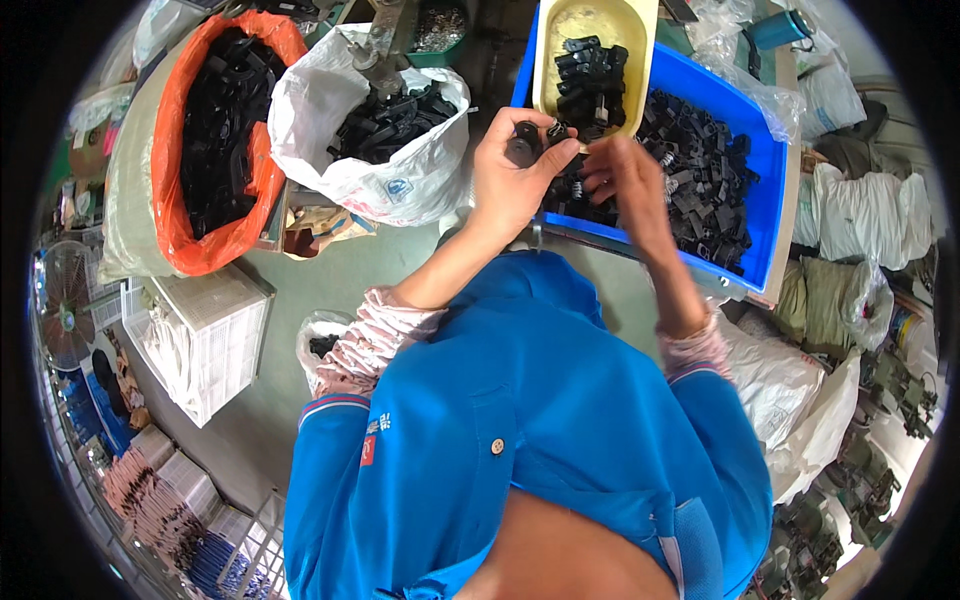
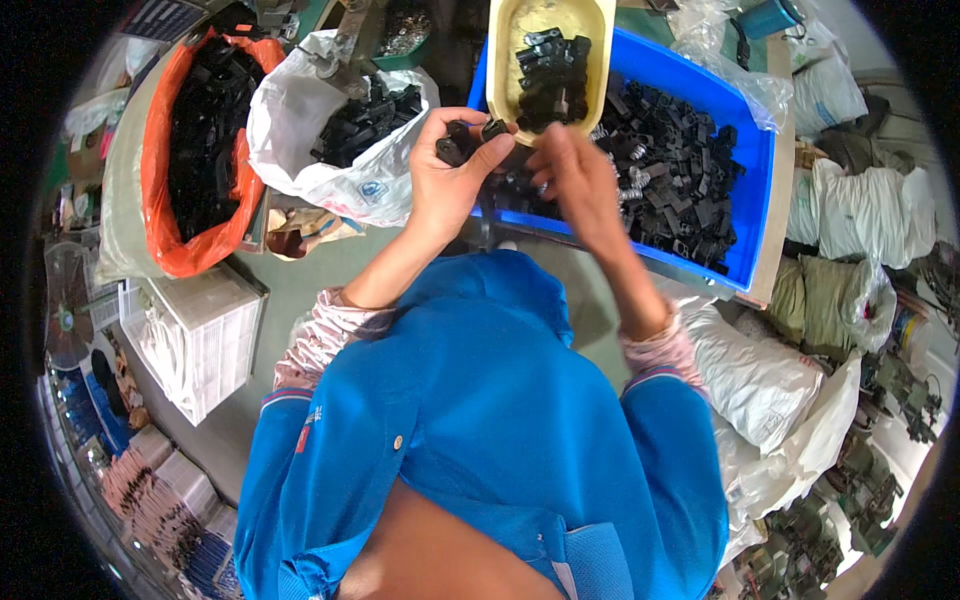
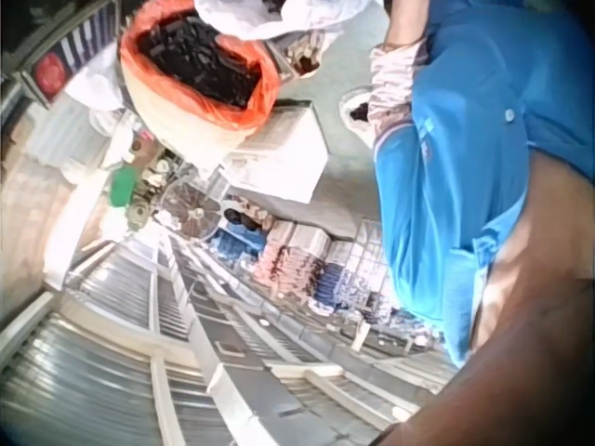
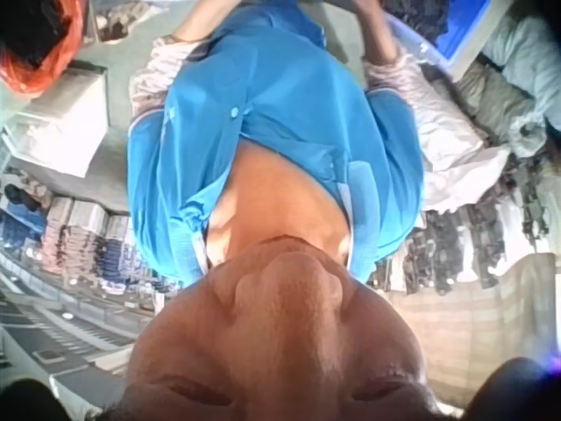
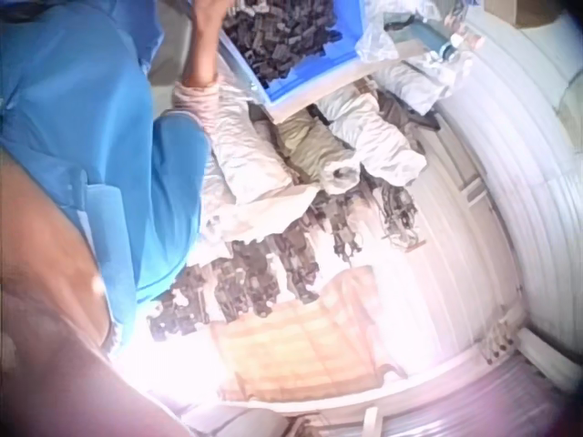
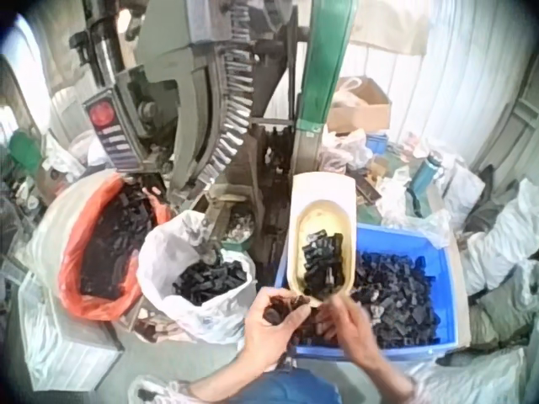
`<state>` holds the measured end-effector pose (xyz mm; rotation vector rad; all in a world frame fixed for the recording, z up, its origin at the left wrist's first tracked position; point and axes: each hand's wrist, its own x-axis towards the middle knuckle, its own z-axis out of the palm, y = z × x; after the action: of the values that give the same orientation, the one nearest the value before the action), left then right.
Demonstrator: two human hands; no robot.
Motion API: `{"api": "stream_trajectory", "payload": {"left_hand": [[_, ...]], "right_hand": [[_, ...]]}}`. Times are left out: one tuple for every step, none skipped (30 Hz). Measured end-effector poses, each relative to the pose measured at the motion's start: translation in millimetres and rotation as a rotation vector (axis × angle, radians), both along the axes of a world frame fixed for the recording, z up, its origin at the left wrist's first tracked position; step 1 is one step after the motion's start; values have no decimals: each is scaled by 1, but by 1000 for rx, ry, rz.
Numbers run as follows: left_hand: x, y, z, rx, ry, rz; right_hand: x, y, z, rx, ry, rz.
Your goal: The person repeatedly picks small black plastic components from a blue bin and a white sack, attaches a metal spring to each, and places the assembled units into a yellow tray. The process is continuous and repetitive, with the person handling one item at a time.
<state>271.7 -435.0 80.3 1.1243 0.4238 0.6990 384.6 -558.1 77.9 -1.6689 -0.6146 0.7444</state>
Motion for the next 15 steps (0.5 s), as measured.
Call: {"api": "stream_trajectory", "payload": {"left_hand": [[1,-2,-1,14,7,23],[3,-2,-3,28,14,44],[4,-2,-4,47,21,62],[3,-2,-5,24,25,68],[2,0,-5,14,28,20],[-2,4,0,3,32,-28],[-5,8,3,-8,36,-75],[-5,14,-3,140,62,-78],[-6,19,-7,300,88,-62],[-7,24,-9,460,113,-44],[-7,27,-11,621,138,-23],[-6,27,-9,603,120,-18],[-8,26,-7,466,160,-52],[-10,25,-3,329,199,-83],[-12,24,1,192,238,-110]], "right_hand": [[-17,4,-6,-3,83,-30],[-31,13,-7,66,118,-108],[-37,23,-9,119,46,-138],[-43,28,-6,163,19,-194],[-46,32,1,207,-8,-252],[-43,30,-2,193,-8,-264],[-36,28,-7,179,-8,-275],[-31,27,-13,164,-8,-286],[-28,27,-18,152,-71,-288],[-27,27,-23,140,-134,-288],[-26,27,-25,127,-196,-286],[-28,27,-21,113,-171,-294],[-28,29,-24,146,-263,-307],[-27,30,-30,179,-355,-319],[-27,33,-30,214,-445,-327]]}}
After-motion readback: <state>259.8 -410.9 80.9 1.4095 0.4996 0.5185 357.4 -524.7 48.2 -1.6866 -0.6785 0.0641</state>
